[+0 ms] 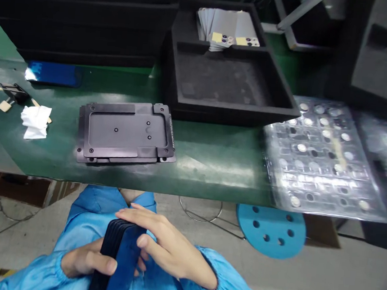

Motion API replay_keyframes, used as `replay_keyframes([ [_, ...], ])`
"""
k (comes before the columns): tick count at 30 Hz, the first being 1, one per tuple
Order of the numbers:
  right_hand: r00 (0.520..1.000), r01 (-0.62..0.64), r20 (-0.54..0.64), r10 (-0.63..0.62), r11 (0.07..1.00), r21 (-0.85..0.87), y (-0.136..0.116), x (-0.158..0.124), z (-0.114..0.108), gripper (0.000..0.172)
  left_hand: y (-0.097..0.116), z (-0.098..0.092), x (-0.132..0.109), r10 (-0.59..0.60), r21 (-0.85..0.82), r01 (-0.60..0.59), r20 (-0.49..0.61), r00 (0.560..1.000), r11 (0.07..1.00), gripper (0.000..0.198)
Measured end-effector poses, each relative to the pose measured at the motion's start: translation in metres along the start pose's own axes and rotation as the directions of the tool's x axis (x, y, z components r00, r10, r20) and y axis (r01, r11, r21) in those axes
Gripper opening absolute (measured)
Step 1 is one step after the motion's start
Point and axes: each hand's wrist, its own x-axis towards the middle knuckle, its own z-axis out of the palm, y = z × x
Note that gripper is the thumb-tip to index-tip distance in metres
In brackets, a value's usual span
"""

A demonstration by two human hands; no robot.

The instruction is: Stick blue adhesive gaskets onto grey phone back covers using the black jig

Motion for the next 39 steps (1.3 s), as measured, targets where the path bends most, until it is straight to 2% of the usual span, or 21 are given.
replay_keyframes([
  [1,0.999,-0.012,-0.047,0.013,0.999,0.030,0.002,-0.003,0.004,0.061,0.003,0.002,0.000,0.013,0.034,-0.012,-0.034,0.999,0.999,0.084],
  [3,0.974,-0.030,-0.220,0.058,0.992,0.126,0.006,-0.007,0.013,0.060,0.011,0.008,0.002,0.087,0.109,-0.070,-0.156,0.984,0.992,0.090],
  [6,0.871,0.003,-0.467,0.155,0.947,0.321,0.009,-0.009,0.028,0.060,0.017,0.018,0.009,0.195,0.236,-0.123,-0.313,0.929,0.964,0.123],
  [8,0.826,0.032,-0.521,0.216,0.904,0.426,0.010,-0.007,0.037,0.061,0.018,0.020,0.014,0.212,0.280,-0.121,-0.326,0.921,0.952,0.137],
  [12,0.790,0.069,-0.540,0.290,0.834,0.548,0.012,-0.003,0.045,0.067,0.016,0.018,0.017,0.189,0.283,-0.095,-0.329,0.925,0.954,0.139],
  [16,0.784,0.094,-0.535,0.314,0.793,0.602,0.013,-0.003,0.043,0.071,0.015,0.015,0.015,0.161,0.287,-0.059,-0.349,0.923,0.956,0.136],
  [20,0.798,0.118,-0.540,0.266,0.811,0.573,0.014,-0.002,0.041,0.069,0.016,0.014,0.015,0.166,0.315,-0.049,-0.359,0.918,0.948,0.129],
  [25,0.802,0.065,-0.531,0.274,0.843,0.533,0.015,-0.002,0.039,0.063,0.015,0.015,0.017,0.146,0.316,-0.025,-0.366,0.919,0.948,0.128],
  [30,0.803,0.124,-0.556,0.213,0.853,0.506,0.017,-0.003,0.035,0.058,0.019,0.014,0.016,0.174,0.342,-0.058,-0.319,0.932,0.938,0.119],
  [39,0.816,0.085,-0.552,0.173,0.908,0.410,0.022,0.000,0.035,0.033,0.021,0.016,0.024,0.192,0.361,-0.066,-0.324,0.927,0.930,0.119],
])
